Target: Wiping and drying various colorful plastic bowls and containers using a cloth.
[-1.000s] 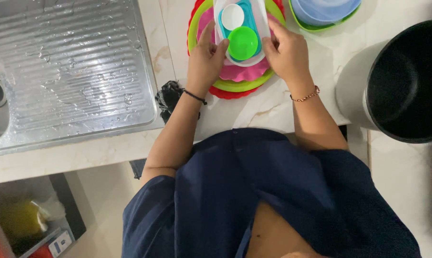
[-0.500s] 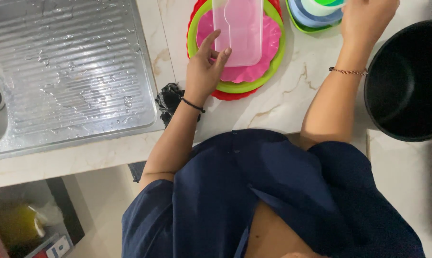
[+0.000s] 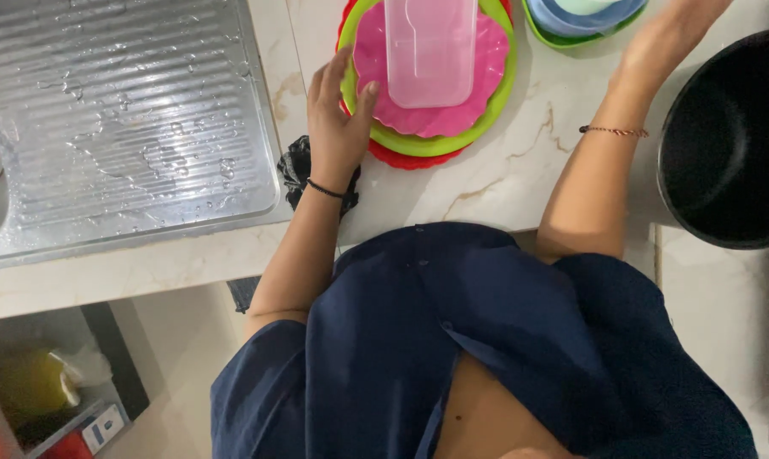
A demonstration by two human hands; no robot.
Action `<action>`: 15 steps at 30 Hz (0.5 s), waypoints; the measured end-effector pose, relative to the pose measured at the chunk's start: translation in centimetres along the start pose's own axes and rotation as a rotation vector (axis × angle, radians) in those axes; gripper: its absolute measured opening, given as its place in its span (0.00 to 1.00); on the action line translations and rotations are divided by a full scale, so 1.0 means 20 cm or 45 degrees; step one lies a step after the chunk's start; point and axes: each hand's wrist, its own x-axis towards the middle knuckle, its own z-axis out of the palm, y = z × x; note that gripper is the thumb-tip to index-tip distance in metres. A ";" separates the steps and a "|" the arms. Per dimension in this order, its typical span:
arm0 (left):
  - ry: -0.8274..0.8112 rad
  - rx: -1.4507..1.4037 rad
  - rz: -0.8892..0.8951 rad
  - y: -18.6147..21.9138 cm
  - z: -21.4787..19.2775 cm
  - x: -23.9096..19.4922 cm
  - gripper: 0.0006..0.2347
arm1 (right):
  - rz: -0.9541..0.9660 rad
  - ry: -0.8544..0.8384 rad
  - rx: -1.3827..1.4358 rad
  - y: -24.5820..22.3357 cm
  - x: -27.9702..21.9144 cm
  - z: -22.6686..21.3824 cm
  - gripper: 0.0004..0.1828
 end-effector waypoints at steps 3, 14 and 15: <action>0.226 0.129 0.328 -0.13 0.05 -0.03 0.24 | 0.788 0.047 0.360 -0.07 -0.06 0.01 0.31; 0.016 -1.272 -0.366 -0.12 0.19 -0.11 0.37 | 1.078 0.036 0.871 -0.26 -0.11 0.11 0.41; 0.025 -1.274 -0.364 -0.12 0.19 -0.10 0.37 | 1.077 0.028 0.874 -0.24 -0.10 0.11 0.41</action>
